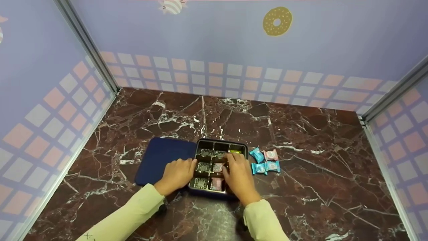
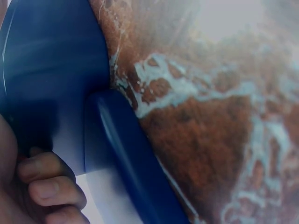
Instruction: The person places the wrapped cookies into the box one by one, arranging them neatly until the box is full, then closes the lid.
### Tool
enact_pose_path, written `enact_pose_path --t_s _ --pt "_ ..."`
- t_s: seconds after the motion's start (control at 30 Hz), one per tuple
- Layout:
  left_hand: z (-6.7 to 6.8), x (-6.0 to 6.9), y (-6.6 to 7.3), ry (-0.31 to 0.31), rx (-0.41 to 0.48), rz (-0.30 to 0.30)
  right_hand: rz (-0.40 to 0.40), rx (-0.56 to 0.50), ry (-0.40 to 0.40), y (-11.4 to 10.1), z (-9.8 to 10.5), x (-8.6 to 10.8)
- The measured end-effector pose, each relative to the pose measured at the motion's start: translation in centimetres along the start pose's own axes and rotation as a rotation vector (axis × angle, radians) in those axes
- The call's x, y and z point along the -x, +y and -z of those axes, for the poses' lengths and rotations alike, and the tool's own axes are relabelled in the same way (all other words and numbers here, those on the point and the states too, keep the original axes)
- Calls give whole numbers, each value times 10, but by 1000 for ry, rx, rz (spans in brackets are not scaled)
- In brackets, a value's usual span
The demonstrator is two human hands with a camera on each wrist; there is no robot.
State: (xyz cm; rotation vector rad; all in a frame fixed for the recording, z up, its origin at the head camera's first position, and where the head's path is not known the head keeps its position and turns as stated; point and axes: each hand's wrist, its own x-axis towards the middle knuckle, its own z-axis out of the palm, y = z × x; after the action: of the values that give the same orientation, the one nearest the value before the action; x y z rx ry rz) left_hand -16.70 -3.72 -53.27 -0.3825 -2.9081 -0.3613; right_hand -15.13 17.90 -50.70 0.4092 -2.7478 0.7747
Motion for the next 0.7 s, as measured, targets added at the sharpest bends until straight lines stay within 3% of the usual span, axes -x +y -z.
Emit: enact_pose_path --t_s 0.13,0.47,0.7 --pt "-1 -1 0 0 2 -6 -19 -7 17 3 4 2" --pt "-2 -4 -1 -75 25 16 -52 4 63 13 11 6" --pt "-2 -2 -2 -48 35 7 -38 30 143 28 17 9"
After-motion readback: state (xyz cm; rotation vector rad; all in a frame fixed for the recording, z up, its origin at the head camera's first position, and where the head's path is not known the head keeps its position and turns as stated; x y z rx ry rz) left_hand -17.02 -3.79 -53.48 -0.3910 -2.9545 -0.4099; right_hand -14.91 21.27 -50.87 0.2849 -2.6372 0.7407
